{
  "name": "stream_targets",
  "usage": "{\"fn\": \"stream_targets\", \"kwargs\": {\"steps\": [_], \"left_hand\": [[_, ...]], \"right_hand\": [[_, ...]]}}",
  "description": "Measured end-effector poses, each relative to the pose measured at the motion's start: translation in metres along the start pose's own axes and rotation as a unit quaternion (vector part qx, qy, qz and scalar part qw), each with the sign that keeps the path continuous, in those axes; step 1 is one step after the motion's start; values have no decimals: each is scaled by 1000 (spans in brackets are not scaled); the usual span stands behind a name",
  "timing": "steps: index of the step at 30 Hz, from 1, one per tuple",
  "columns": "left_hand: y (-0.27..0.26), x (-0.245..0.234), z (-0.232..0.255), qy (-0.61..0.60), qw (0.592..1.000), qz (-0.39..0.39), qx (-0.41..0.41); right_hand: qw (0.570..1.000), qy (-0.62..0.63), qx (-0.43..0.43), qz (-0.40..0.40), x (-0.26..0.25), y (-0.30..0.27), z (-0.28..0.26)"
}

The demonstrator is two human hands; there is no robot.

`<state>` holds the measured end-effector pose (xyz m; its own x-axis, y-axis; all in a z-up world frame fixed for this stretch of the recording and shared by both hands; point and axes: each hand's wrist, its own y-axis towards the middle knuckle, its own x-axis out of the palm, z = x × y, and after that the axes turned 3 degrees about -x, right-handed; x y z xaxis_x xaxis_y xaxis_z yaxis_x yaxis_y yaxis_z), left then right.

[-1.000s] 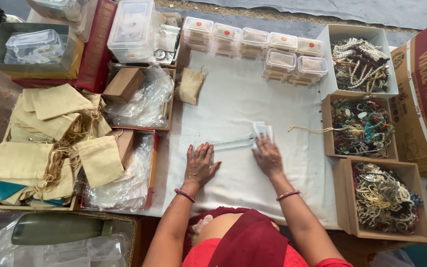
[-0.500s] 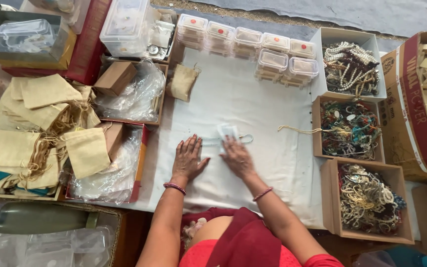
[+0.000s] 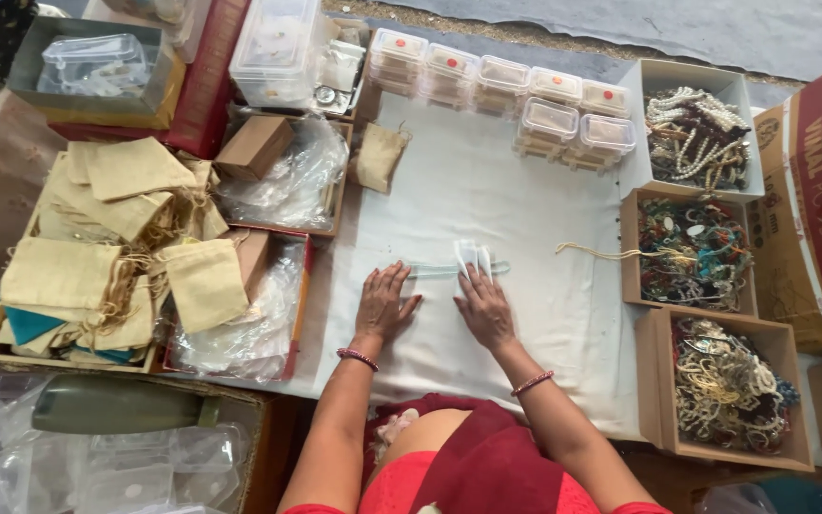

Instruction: The person wipes a small plastic container with a white cloth, then places it on a table. They then pick up a beaded bracelet and wipe it thoroughly with the cloth before placing it down.

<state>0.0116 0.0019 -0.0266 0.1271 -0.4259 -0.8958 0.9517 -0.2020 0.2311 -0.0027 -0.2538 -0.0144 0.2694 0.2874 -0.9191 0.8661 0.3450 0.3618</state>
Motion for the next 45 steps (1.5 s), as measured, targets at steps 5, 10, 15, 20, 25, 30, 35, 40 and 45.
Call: {"fn": "stream_targets", "kwargs": {"steps": [5, 10, 15, 20, 25, 30, 35, 40, 45], "left_hand": [[-5, 18, -17, -91, 995, 45, -12], [0, 12, -14, -98, 994, 47, -4], [-3, 5, -11, -95, 994, 44, -9], [-3, -4, -6, -80, 996, 42, -23], [-2, 5, -5, -54, 997, 46, 2], [-2, 2, -2, -27, 999, 37, -7], [-3, 3, -3, -29, 999, 25, 5], [-1, 5, -6, -50, 998, 37, 14], [-9, 8, -9, -54, 996, 60, 34]], "right_hand": [[998, 36, -6, -59, -6, -11, -14], [999, 20, 42, -8, -2, -21, 4], [995, 7, 99, -1, 1, -33, 28], [996, 12, 82, -13, 6, -38, 38], [996, 50, 74, -8, 4, -40, 43], [995, 66, 73, -25, 0, -37, 45], [994, 62, 86, -26, -1, -34, 43], [996, 25, 81, -19, 1, -35, 40], [996, 9, 85, -17, -4, -34, 34]]}}
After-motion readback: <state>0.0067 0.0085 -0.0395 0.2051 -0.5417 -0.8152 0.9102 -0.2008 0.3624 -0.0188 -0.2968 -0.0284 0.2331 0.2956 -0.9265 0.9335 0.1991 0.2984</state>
